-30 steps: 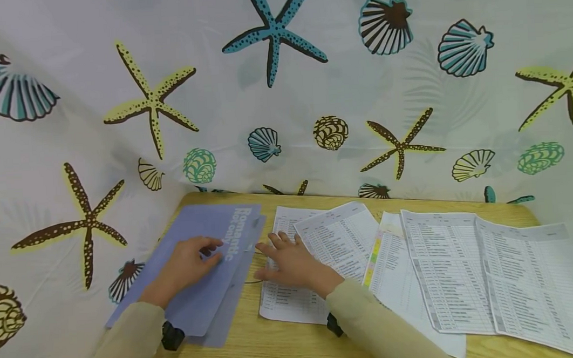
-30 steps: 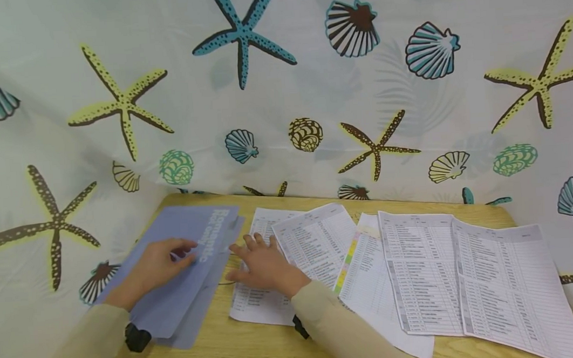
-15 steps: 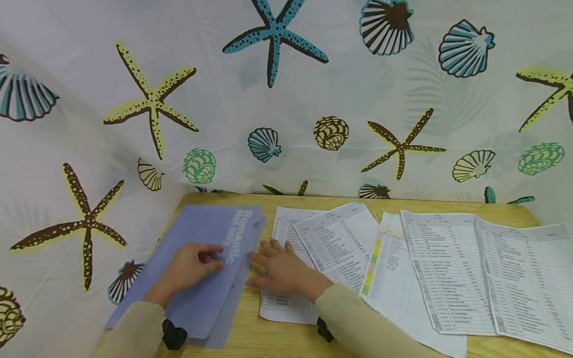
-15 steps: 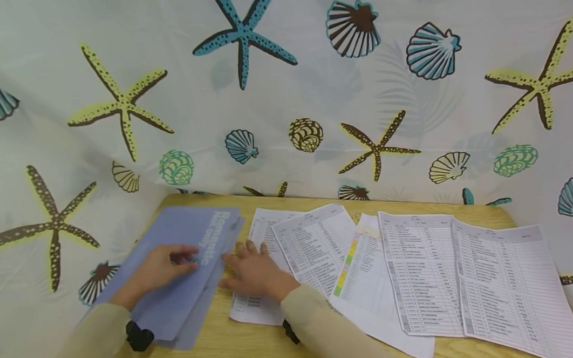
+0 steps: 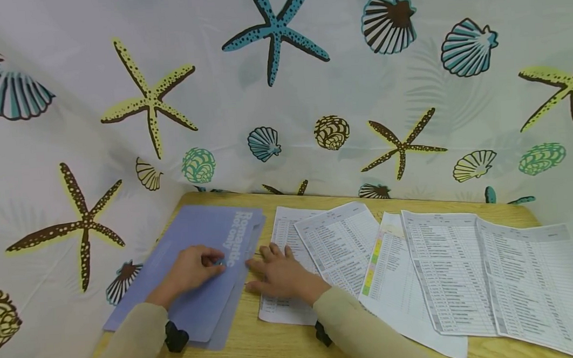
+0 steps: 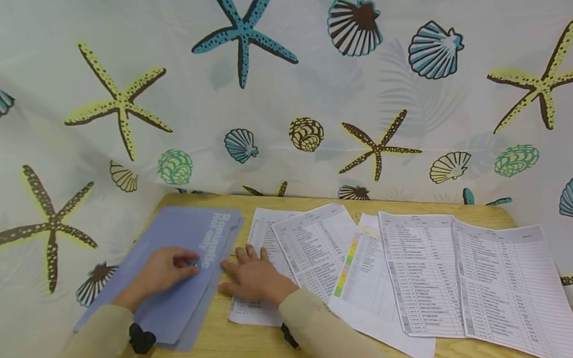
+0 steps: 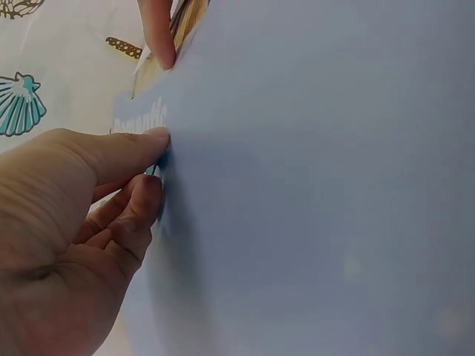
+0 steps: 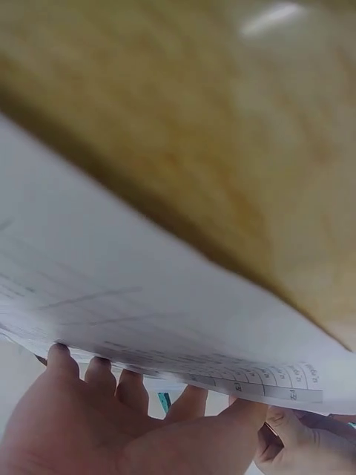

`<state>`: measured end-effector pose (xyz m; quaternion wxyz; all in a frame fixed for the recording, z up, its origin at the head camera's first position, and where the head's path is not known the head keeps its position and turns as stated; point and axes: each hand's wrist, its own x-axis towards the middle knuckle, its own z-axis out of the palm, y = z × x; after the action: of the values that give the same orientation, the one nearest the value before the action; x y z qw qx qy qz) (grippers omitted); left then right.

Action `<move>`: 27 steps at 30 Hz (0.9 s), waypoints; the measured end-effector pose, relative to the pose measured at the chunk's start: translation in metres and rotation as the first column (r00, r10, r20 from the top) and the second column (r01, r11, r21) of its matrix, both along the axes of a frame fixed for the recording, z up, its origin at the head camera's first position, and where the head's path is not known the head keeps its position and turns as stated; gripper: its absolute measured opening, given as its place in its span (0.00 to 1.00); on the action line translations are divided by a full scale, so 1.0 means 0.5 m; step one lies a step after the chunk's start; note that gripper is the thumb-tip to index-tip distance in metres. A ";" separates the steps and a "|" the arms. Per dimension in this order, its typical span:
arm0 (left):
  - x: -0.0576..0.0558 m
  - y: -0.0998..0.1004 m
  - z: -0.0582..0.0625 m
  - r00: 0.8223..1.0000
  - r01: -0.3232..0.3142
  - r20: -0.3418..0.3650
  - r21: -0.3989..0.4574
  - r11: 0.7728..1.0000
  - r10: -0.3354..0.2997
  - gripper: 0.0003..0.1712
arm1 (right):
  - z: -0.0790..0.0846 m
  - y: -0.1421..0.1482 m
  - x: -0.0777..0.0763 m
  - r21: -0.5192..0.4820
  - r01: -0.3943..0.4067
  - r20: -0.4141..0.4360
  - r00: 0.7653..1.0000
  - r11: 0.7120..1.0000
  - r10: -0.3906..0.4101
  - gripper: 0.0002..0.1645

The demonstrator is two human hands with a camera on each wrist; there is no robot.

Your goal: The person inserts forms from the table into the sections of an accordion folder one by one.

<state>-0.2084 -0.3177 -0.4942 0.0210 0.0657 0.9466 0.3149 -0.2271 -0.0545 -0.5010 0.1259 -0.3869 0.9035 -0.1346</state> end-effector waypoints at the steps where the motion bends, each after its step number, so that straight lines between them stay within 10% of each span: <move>1: 0.000 0.000 0.000 1.000 0.002 -0.003 -0.001 1.000 -0.002 0.15 | 0.001 0.000 0.001 0.002 0.002 0.000 1.000 1.000 -0.002 0.40; 12: 0.001 -0.003 -0.003 0.999 -0.020 -0.037 0.032 0.999 0.021 0.13 | 0.002 0.000 0.004 0.033 0.019 0.000 1.000 0.999 -0.019 0.40; 27: -0.007 0.001 0.059 0.978 -0.008 -0.210 -0.042 0.999 -0.001 0.03 | 0.011 0.001 0.008 0.069 0.007 0.001 1.000 0.998 -0.007 0.39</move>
<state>-0.2119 -0.3173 -0.4645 -0.0781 0.0962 0.9502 0.2858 -0.2231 -0.0543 -0.4953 0.1392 -0.3790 0.9090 -0.1038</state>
